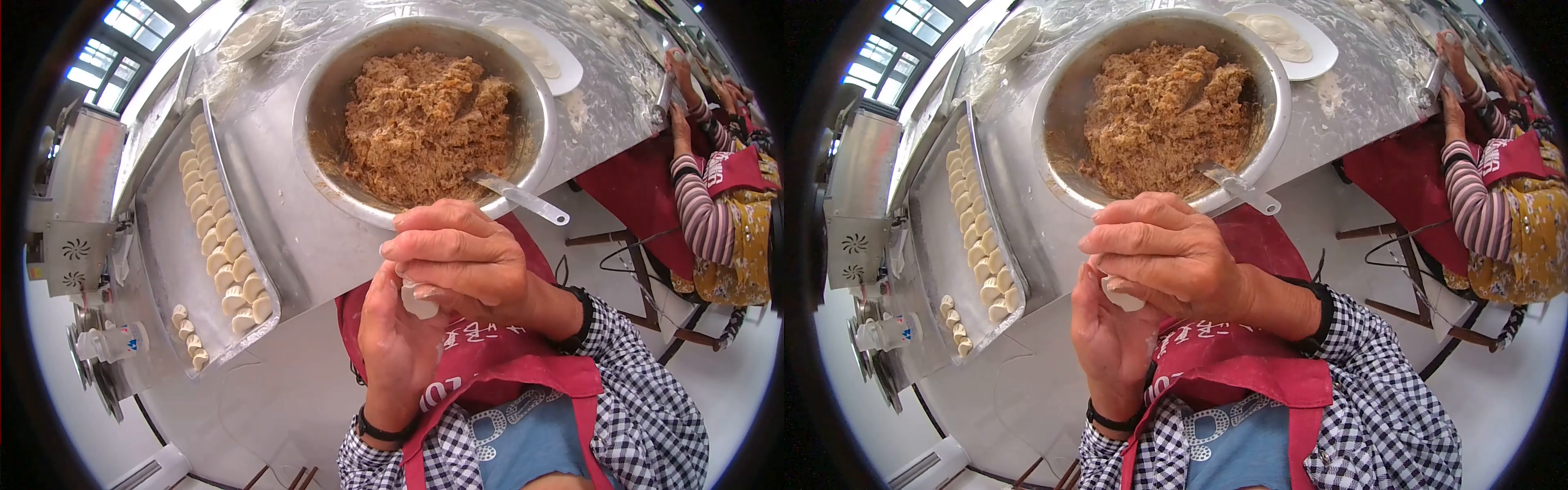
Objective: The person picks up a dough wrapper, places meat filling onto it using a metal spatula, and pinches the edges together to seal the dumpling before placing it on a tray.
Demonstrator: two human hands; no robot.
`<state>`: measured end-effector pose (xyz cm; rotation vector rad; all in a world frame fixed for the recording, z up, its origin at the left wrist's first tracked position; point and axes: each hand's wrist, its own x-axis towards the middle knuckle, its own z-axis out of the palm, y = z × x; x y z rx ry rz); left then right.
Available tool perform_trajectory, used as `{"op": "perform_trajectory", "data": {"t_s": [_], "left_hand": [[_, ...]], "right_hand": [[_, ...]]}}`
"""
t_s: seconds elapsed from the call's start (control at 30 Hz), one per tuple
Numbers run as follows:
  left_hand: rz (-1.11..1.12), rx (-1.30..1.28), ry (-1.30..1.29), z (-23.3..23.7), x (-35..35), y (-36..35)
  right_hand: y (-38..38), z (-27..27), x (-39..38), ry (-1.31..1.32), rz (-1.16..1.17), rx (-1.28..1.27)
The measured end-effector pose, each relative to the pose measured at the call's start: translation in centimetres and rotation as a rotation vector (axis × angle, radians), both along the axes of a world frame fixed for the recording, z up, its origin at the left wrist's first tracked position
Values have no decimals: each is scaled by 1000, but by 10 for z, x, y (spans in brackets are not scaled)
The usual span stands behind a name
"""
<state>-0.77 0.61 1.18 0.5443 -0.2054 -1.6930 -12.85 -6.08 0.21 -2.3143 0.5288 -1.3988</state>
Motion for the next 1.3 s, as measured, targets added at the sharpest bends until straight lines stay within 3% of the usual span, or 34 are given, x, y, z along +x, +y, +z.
{"op": "perform_trajectory", "data": {"t_s": [0.2, 0.5, 0.63, 0.7, 0.77, 0.9, 0.97, 1.17, 1.3], "left_hand": [[-17, -7, -61, -6, 4, 0], [-19, 6, 75, -1, -1, 0], [-21, 33, 25, -8, 2, -1], [-60, -81, 19, -9, 3, -2], [-48, -63, -28, -5, 2, -1], [3, 14, -101, -2, -1, -1], [-2, 10, -90, -5, 0, 0], [-45, 1, -232, 3, -2, 0], [-64, 10, -221, -1, -1, 0]], "right_hand": [[3, 5, 4, -119, -99, 145], [-1, 1, 3, -25, -59, -31], [2, 1, 6, -94, -59, 103], [2, -1, 5, -152, -46, 180], [0, -6, -1, -193, 109, 277], [-1, -7, -3, -185, 134, 275], [6, 5, -2, -218, 102, 501], [-5, -2, -12, -71, 184, 261], [-3, 7, -13, -51, 182, 329]]}}
